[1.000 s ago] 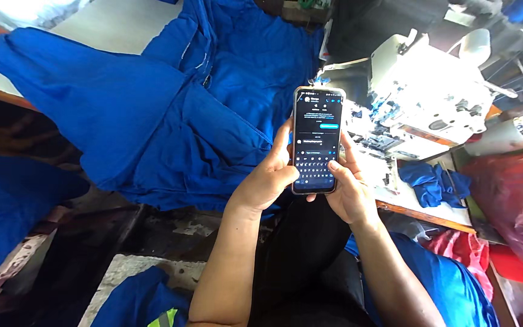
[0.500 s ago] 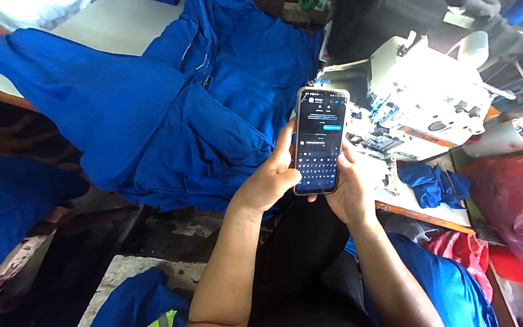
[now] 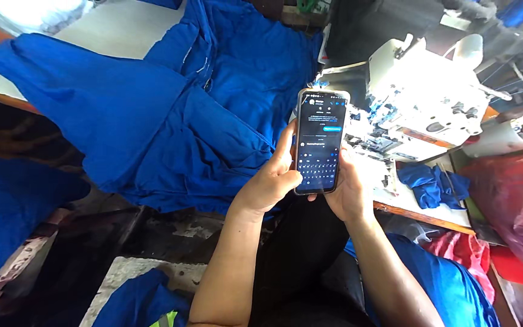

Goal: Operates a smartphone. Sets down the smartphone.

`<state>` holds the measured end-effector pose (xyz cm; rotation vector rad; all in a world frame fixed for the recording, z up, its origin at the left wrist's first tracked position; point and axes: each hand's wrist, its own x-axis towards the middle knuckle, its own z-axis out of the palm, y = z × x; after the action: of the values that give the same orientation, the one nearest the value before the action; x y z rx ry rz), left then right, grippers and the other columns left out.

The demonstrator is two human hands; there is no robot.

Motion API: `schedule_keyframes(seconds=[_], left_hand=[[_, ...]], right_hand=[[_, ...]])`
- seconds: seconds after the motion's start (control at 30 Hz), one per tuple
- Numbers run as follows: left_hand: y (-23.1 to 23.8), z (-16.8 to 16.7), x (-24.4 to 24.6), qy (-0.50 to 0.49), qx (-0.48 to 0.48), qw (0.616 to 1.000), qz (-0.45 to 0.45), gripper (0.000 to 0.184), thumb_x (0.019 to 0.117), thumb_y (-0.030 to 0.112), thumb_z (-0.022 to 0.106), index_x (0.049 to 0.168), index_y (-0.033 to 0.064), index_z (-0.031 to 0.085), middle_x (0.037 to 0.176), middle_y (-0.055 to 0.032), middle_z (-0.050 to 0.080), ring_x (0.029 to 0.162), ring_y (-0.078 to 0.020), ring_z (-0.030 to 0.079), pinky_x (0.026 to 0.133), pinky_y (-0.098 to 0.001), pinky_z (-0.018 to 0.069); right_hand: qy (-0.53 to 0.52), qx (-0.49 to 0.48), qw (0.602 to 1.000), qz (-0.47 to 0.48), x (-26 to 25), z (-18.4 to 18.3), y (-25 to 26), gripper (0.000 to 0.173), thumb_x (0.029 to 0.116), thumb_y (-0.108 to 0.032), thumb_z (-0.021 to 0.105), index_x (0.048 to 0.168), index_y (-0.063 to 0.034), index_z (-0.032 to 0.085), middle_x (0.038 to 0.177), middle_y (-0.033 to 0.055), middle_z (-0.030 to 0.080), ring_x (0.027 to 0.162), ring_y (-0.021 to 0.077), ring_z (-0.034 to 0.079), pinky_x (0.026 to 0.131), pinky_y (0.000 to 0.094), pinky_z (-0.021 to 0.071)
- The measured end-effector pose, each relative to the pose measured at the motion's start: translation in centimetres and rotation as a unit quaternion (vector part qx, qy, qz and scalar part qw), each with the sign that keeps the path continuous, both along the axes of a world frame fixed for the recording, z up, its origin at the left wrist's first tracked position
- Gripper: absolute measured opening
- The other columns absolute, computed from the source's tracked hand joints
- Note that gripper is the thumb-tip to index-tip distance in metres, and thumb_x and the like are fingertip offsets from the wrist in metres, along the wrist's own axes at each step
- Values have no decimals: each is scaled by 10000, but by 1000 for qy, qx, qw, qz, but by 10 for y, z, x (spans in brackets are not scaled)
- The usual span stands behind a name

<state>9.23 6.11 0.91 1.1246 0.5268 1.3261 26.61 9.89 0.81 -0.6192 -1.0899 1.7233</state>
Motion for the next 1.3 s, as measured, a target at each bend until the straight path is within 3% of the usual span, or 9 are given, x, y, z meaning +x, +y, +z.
schedule_keyframes(seconds=[0.17, 0.37, 0.57, 0.63, 0.7, 0.9, 1.0, 1.17, 1.3], left_hand=[[1, 1, 1, -19, -20, 1000, 14, 948, 818, -82, 429, 1623, 259, 61, 1394, -120, 554, 1115, -207, 666, 897, -375, 593], [1, 3, 4, -39, -28, 998, 35, 919, 825, -78, 427, 1619, 245, 96, 1391, -117, 561, 1091, -194, 674, 890, -374, 595], [-1, 3, 1, -49, -27, 997, 55, 878, 825, -85, 417, 1594, 249, 154, 1387, -115, 565, 1073, -206, 686, 817, -371, 617], [-1, 4, -1, -47, -28, 997, 57, 881, 818, -78, 426, 1591, 251, 160, 1389, -112, 561, 1086, -206, 678, 843, -377, 609], [-2, 4, -2, -45, -28, 997, 59, 878, 812, -67, 433, 1585, 251, 165, 1372, -108, 572, 1073, -199, 684, 829, -370, 613], [-2, 4, -2, -52, -22, 997, 52, 882, 832, -66, 464, 1594, 249, 153, 1408, -94, 547, 1142, -193, 655, 891, -374, 597], [-2, 3, -2, -49, -21, 997, 53, 902, 819, -66, 468, 1595, 251, 135, 1407, -98, 547, 1139, -195, 657, 885, -372, 599], [-3, 2, -4, -45, -23, 997, 57, 887, 821, -69, 461, 1591, 244, 150, 1404, -106, 552, 1128, -202, 663, 870, -373, 605], [-5, 6, 1, -44, -29, 995, 81, 858, 820, -75, 455, 1577, 220, 180, 1348, -80, 579, 1076, -162, 671, 832, -337, 605]], right_hand=[[53, 26, 996, 61, 7, -7, 1, 415, 1082, -400, 436, 1405, -156, 527, 1194, 166, 696, 924, 260, 748, 573, 362, 629], [65, 72, 991, 87, 11, -8, 1, 558, 1048, -233, 465, 1585, -293, 321, 1321, 152, 644, 1023, 273, 727, 640, 387, 639], [3, 105, 983, 153, 16, -6, 5, 978, 861, 93, 576, 1630, -333, 149, 1432, 111, 560, 1139, 272, 679, 819, 431, 636], [-19, 109, 980, 163, 16, -4, 6, 1031, 833, 164, 531, 1637, -330, 116, 1445, 126, 542, 1140, 283, 678, 842, 444, 632], [-46, 118, 980, 152, 14, -1, 6, 1020, 804, 159, 508, 1630, -258, 78, 1423, 118, 540, 1124, 256, 689, 823, 422, 638], [-39, 116, 980, 158, 16, -1, 6, 1020, 810, 100, 583, 1621, -253, 73, 1412, 91, 545, 1119, 237, 691, 827, 420, 637], [-45, 123, 981, 146, 16, -3, 6, 981, 815, 132, 528, 1620, -237, 107, 1391, 93, 568, 1111, 233, 697, 804, 405, 641], [-13, 110, 979, 172, 14, -5, 6, 1008, 854, 145, 554, 1630, -354, 150, 1428, 114, 558, 1138, 261, 681, 825, 406, 637], [-16, 117, 979, 165, 16, -4, 5, 992, 864, 95, 597, 1630, -321, 123, 1429, 89, 557, 1130, 239, 685, 824, 399, 637]])
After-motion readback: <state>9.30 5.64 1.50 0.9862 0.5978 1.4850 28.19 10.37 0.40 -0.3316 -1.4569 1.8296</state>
